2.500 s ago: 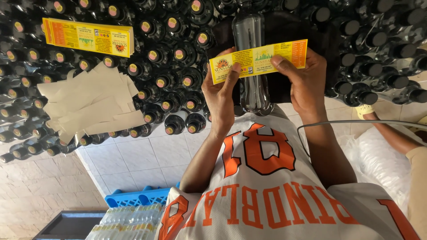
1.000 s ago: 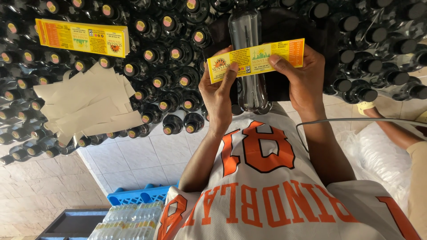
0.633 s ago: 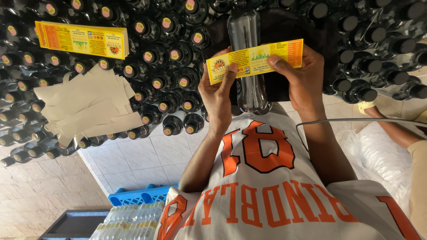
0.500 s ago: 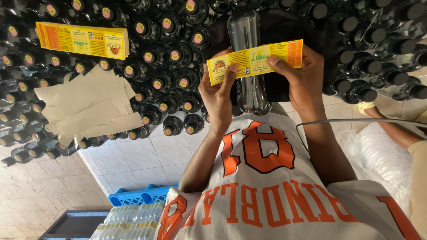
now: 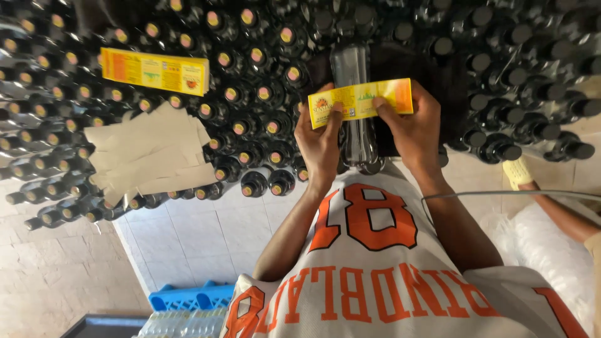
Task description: A person manually peels adhesive labels from a backing and applies them to plastic bottles located on the floor.
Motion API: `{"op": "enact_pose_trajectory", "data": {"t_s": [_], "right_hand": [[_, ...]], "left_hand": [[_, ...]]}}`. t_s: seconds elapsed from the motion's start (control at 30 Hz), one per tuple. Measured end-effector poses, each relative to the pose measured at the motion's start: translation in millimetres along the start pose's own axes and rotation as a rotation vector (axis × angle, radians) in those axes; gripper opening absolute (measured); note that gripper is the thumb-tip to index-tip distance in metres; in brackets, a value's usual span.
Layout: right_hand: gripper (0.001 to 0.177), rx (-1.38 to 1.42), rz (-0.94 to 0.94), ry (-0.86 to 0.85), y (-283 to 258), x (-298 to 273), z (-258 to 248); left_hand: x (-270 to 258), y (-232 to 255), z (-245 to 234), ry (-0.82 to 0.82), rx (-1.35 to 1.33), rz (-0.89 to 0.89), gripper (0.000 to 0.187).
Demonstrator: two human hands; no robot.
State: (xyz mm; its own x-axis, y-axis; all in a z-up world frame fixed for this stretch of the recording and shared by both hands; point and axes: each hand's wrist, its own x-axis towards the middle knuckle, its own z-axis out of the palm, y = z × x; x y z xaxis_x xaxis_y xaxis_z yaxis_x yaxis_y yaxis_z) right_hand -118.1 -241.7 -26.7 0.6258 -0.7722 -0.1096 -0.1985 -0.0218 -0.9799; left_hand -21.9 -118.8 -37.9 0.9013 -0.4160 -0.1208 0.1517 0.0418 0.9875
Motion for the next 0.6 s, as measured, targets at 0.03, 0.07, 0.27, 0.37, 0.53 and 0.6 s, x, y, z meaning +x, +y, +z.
{"op": "enact_pose_trajectory", "data": {"t_s": [0.03,0.07,0.27,0.37,0.53,0.6], "right_hand": [[0.023,0.012,0.04,0.039,0,0,1],[0.025,0.022,0.085,0.078,1,-2,1],[0.04,0.38,-0.173,0.123,-25,-18,-8],[0.097,0.788,-0.191,-0.069,-45,-25,-5],[0.12,0.276,-0.291,-0.316,41,-37,-12],[0.122,0.426,-0.164,-0.271,51,-48,-11]], "left_hand": [[1,7,2,0.022,-0.058,-0.014,0.03],[0,14,5,0.043,-0.118,-0.034,0.03],[-4,61,18,0.015,-0.331,0.151,0.025],[-8,85,22,-0.055,-0.416,0.255,0.025],[-14,55,24,-0.149,-0.428,0.334,0.016],[-15,77,26,-0.199,-0.406,0.36,0.016]]}}
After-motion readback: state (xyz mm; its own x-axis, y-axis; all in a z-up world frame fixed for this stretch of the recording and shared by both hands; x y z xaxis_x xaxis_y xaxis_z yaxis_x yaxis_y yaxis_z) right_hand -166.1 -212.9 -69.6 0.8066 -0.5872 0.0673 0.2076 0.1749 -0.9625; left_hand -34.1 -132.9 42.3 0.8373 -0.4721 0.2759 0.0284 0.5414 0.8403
